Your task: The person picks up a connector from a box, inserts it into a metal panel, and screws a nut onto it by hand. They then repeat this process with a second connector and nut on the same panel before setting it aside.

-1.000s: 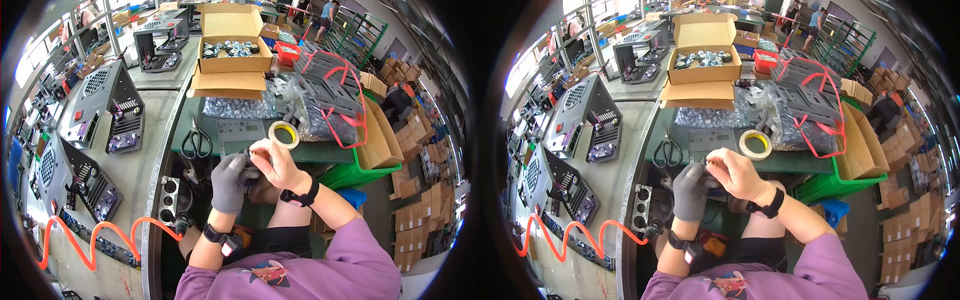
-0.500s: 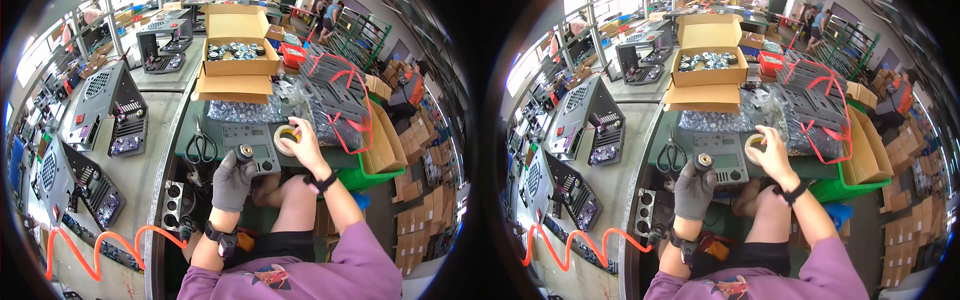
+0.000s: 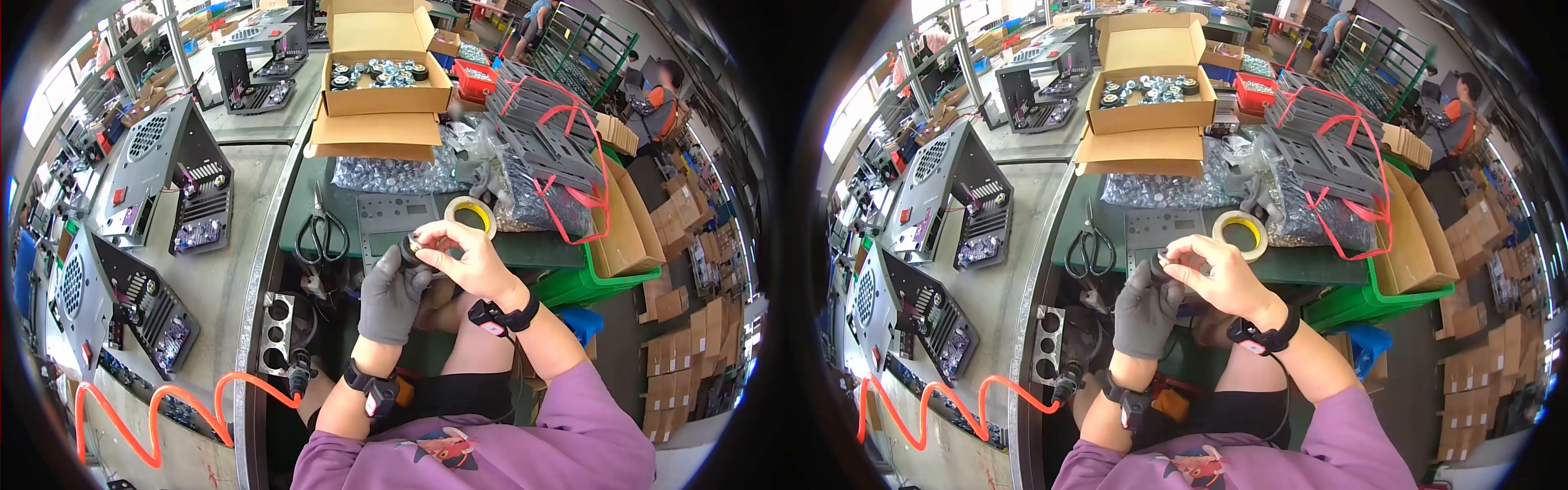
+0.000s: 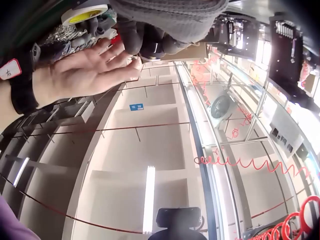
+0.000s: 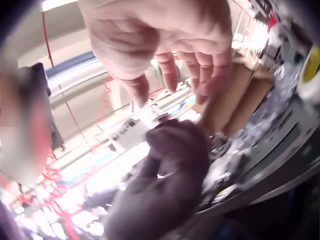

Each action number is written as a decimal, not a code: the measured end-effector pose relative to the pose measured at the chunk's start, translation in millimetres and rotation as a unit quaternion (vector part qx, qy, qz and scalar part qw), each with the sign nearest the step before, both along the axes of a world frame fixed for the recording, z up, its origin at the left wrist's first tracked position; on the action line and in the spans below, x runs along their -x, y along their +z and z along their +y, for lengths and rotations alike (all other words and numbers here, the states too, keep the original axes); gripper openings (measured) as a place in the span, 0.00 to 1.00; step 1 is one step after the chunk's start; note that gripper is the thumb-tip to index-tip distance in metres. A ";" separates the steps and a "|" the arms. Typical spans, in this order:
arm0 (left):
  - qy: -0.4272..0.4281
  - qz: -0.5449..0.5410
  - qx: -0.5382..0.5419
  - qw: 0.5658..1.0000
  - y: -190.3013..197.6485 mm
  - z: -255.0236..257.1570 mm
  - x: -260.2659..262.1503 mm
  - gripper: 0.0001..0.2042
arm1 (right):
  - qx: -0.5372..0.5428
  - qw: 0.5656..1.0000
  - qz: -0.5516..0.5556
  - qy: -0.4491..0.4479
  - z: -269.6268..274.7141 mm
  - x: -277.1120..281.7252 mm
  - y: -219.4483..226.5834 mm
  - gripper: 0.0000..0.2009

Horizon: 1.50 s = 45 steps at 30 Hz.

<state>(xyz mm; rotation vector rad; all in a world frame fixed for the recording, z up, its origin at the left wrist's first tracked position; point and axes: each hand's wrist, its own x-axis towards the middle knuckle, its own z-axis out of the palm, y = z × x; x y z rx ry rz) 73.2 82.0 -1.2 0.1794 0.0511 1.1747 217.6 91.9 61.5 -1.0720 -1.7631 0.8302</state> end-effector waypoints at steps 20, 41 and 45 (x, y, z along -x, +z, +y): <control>-0.038 0.104 -0.068 0.991 -134.6 -4.8 -64.6 0.11 | -0.098 0.961 -0.233 -0.113 -60.3 -20.4 -42.2 0.12; -0.063 0.182 0.012 0.981 -65.3 -32.9 -34.1 0.16 | -0.133 0.930 -0.327 -0.096 -35.8 -26.1 -28.9 0.08; -0.055 0.218 -0.006 0.974 -59.2 -33.9 -32.4 0.18 | -0.115 0.939 -0.317 -0.064 -32.6 -28.5 -21.9 0.08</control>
